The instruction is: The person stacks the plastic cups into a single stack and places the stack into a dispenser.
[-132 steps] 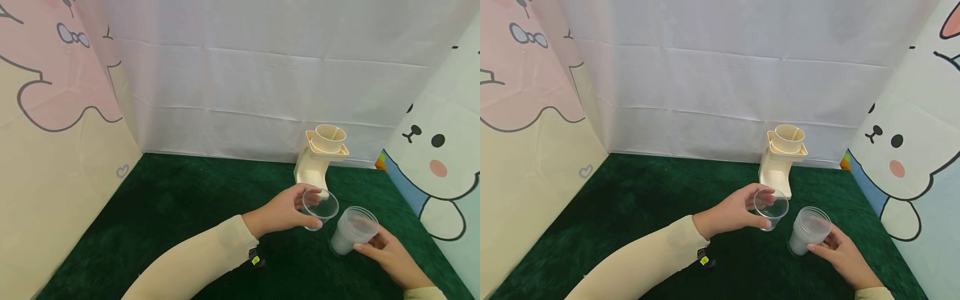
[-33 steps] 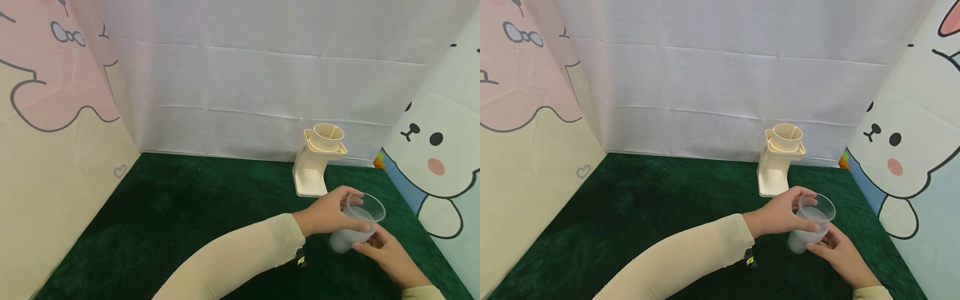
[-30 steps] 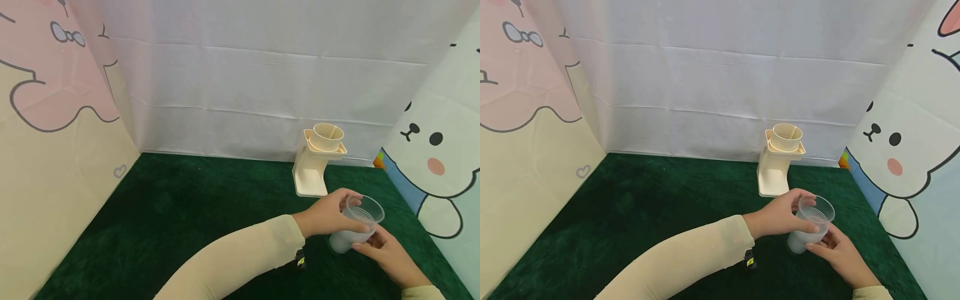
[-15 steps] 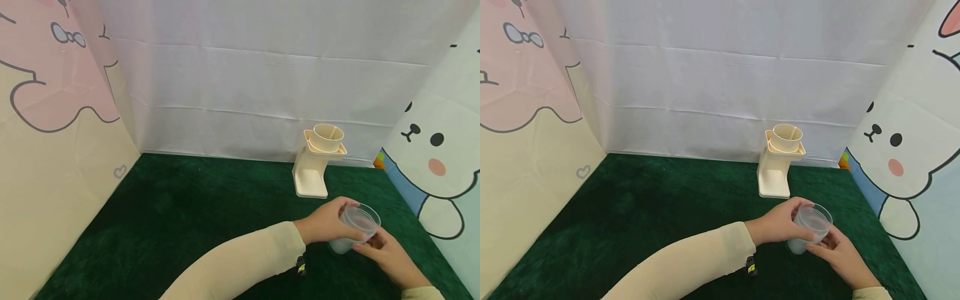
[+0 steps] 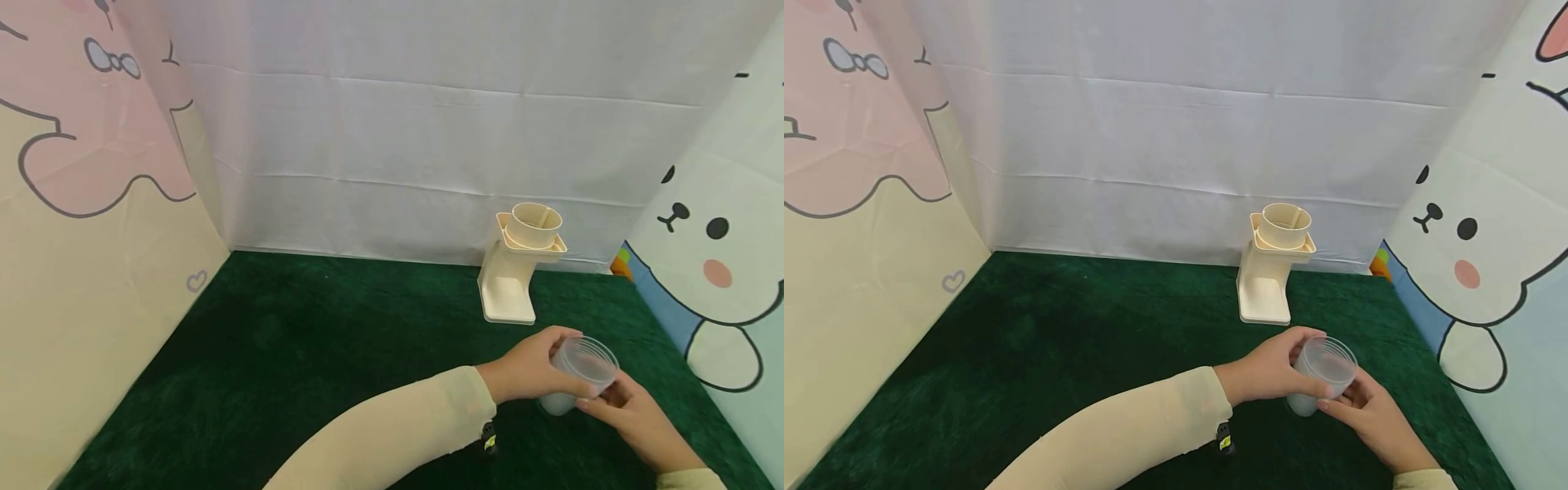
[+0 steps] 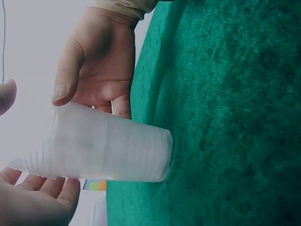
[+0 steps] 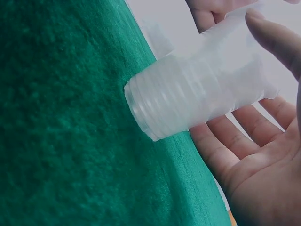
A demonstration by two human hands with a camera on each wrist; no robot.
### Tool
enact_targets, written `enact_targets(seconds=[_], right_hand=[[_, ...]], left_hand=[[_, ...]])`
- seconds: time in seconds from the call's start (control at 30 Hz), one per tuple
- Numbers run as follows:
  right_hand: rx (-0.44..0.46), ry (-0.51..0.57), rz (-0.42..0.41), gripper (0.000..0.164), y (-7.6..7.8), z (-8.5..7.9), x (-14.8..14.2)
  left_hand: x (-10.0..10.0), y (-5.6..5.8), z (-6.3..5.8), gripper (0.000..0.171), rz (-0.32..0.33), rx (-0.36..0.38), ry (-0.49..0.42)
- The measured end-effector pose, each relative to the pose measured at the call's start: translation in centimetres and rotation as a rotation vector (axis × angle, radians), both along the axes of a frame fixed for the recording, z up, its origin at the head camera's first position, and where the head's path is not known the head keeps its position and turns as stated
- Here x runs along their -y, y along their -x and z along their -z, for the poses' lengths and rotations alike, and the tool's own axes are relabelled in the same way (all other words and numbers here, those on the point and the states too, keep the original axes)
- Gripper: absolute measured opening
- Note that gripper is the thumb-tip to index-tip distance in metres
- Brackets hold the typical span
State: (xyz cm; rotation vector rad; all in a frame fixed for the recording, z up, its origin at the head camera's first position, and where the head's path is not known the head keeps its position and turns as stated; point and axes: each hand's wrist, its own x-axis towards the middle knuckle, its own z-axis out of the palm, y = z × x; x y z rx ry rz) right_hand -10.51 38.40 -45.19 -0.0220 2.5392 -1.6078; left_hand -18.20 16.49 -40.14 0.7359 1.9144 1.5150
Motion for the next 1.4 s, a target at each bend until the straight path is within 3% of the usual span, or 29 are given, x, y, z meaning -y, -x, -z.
enact_targets(seconds=[0.33, 0.53, 0.87, 1.03, 1.4], right_hand=[[-0.008, -0.049, 0.012, 0.072, 0.1, 0.0, 0.0], [0.02, -0.032, 0.037, 0.077, -0.4, -0.6, 0.5], [-0.092, -0.016, 0.022, 0.08, -0.9, -1.4, 0.6], [-0.13, -0.031, 0.023, 0.074, -1.4, -1.6, 0.1], [-0.199, 0.092, 0.02, 0.058, -1.8, -1.3, -0.1]], left_hand=[[0.2, -0.1, 1.7, 0.068, -0.011, 0.021, 0.01], [0.4, -0.3, 1.9, 0.067, -0.014, 0.004, 0.005], [1.3, -0.9, 1.7, 0.064, -0.035, -0.007, 0.027], [1.6, -1.2, 2.2, 0.063, -0.052, -0.015, 0.007], [1.6, -2.5, 3.1, 0.063, -0.134, -0.009, -0.073]])
